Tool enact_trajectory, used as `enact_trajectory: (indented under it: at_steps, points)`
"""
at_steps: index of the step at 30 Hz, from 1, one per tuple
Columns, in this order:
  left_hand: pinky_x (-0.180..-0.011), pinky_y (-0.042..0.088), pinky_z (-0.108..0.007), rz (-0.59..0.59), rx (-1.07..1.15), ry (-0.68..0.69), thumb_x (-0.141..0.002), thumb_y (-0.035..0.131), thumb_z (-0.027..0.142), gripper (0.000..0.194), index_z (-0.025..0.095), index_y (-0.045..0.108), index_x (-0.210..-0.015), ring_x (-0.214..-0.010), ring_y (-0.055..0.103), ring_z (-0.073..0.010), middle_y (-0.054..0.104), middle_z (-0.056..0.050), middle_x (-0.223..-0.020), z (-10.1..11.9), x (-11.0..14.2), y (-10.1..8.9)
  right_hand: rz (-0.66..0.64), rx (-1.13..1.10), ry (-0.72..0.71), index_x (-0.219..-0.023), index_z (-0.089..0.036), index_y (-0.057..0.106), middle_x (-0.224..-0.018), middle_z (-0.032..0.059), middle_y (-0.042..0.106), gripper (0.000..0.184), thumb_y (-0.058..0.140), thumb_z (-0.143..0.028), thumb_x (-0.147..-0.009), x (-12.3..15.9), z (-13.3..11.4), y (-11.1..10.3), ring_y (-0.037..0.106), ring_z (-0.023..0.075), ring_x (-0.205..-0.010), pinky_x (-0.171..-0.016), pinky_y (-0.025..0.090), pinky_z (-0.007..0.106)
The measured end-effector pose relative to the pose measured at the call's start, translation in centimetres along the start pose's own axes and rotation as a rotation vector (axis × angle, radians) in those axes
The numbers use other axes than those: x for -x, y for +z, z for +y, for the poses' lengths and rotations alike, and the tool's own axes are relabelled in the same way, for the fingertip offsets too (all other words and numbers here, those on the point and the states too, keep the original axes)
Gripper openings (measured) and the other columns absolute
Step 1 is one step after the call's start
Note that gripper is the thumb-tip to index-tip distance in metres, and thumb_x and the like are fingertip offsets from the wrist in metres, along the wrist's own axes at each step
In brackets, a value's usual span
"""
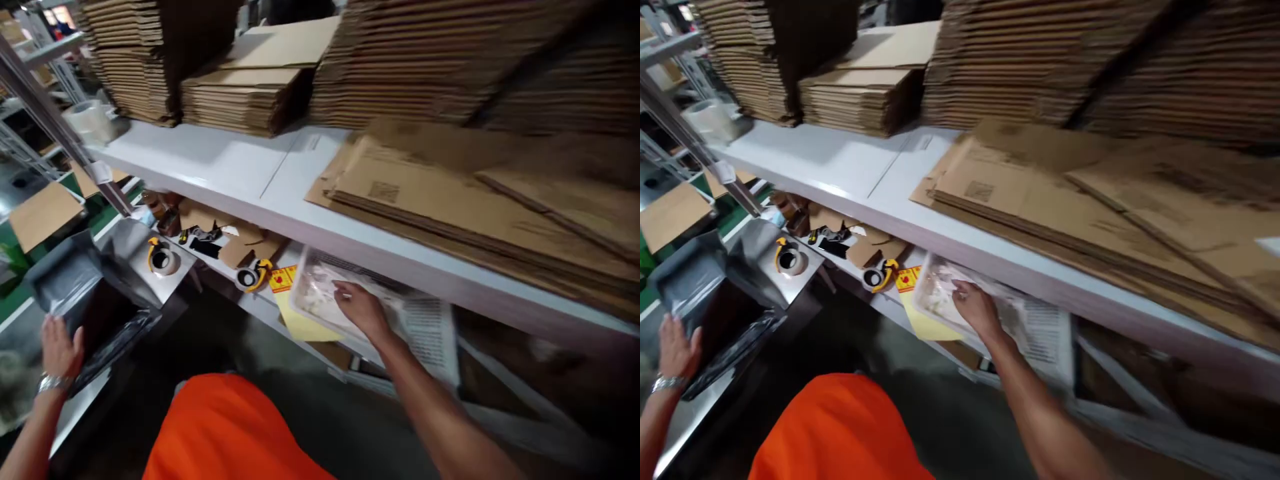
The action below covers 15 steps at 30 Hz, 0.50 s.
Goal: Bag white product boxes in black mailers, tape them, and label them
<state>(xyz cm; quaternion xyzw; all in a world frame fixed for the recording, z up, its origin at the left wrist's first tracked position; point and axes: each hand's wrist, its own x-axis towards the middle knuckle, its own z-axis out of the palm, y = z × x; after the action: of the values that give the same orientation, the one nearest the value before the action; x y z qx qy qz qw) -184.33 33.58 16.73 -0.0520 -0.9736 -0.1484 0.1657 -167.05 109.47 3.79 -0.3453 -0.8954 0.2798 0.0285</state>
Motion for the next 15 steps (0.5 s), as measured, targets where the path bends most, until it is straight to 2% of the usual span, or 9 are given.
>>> enact_trajectory:
  at_steps: [1,2,3,5,8,10,12,13,15]
  points:
    - [-0.143,0.019,-0.068,0.014,-0.034,0.009,-0.106,0.041,0.059,0.089,-0.007,0.041,-0.167,-0.175,0.021,-0.0479,0.028,-0.036,-0.184,-1.0,-0.1,-0.4,-0.086,-0.13,-0.07,-0.139,-0.014,0.079,-0.139,0.0214,0.081,0.044,0.062,-0.016,-0.098,0.5,-3.1,3.0,0.079,0.0335,-0.128,-0.117,0.061,0.05]
    - [-0.142,0.02,-0.068,-0.036,-0.067,0.043,-0.106,0.04,0.057,0.089,-0.01,0.042,-0.165,-0.175,0.02,-0.0487,0.029,-0.038,-0.182,-1.6,-0.5,-0.4,-0.19,-0.263,-0.136,-0.134,-0.014,0.079,-0.136,0.0209,0.082,0.04,0.064,-0.019,-0.098,1.5,-6.6,6.2,0.081,0.0331,-0.123,-0.113,0.064,0.05]
    - [-0.142,0.019,-0.069,-0.107,-0.096,0.084,-0.107,0.04,0.054,0.086,-0.01,0.043,-0.164,-0.175,0.019,-0.0491,0.029,-0.038,-0.182,-1.9,-1.2,0.1,-0.318,-0.389,-0.186,-0.132,-0.013,0.079,-0.134,0.0215,0.082,0.038,0.067,-0.021,-0.097,2.9,-10.4,9.4,0.081,0.0331,-0.121,-0.11,0.065,0.05]
    - [-0.14,0.017,-0.073,-0.22,-0.132,0.131,-0.11,0.039,0.046,0.079,-0.007,0.041,-0.168,-0.176,0.019,-0.0482,0.029,-0.035,-0.183,-2.0,-3.0,1.9,-0.495,-0.474,-0.296,-0.132,-0.016,0.078,-0.128,0.0174,0.085,0.04,0.077,-0.028,-0.094,6.5,-18.3,15.9,0.083,0.0298,-0.114,-0.105,0.067,0.045]
    - [-0.143,0.014,-0.066,-0.35,-0.128,0.264,-0.108,0.044,0.039,0.074,0.001,0.043,-0.171,-0.177,0.021,-0.0421,0.029,-0.027,-0.186,-2.0,-5.4,4.9,-0.69,-0.526,-0.367,-0.147,-0.015,0.069,-0.143,0.0216,0.078,0.063,0.086,-0.035,-0.09,12.4,-29.6,24.0,0.08,0.0311,-0.121,-0.11,0.064,0.048]
    - [-0.146,0.014,-0.058,-0.414,-0.104,0.36,-0.106,0.049,0.037,0.073,0.008,0.046,-0.172,-0.177,0.024,-0.0364,0.032,-0.02,-0.186,-2.7,-6.4,6.5,-0.686,-0.416,-0.44,-0.158,-0.014,0.058,-0.161,0.0258,0.065,0.086,0.093,-0.04,-0.084,15.5,-35.5,27.9,0.072,0.0363,-0.14,-0.119,0.058,0.051]
    - [-0.146,0.013,-0.056,-0.488,-0.077,0.458,-0.104,0.05,0.034,0.073,0.01,0.045,-0.173,-0.177,0.023,-0.0336,0.032,-0.018,-0.187,-4.0,-7.0,8.0,-0.637,-0.23,-0.494,-0.164,-0.014,0.052,-0.169,0.0285,0.055,0.093,0.092,-0.046,-0.087,17.2,-39.7,30.7,0.062,0.0402,-0.152,-0.125,0.053,0.051]
    - [-0.146,0.013,-0.056,-0.523,-0.063,0.501,-0.103,0.051,0.033,0.074,0.01,0.044,-0.174,-0.178,0.022,-0.0333,0.03,-0.018,-0.187,-4.8,-7.3,8.8,-0.615,-0.14,-0.503,-0.162,-0.013,0.054,-0.168,0.0289,0.056,0.083,0.087,-0.046,-0.093,17.5,-41.2,31.6,0.061,0.0409,-0.153,-0.124,0.052,0.051]
    - [-0.146,0.013,-0.057,-0.572,-0.034,0.559,-0.102,0.052,0.029,0.078,0.008,0.039,-0.176,-0.178,0.018,-0.0337,0.025,-0.02,-0.188,-6.5,-7.8,10.4,-0.605,-0.012,-0.49,-0.145,-0.013,0.069,-0.153,0.0276,0.069,0.046,0.067,-0.039,-0.107,17.2,-42.7,32.6,0.071,0.0396,-0.14,-0.117,0.056,0.05]
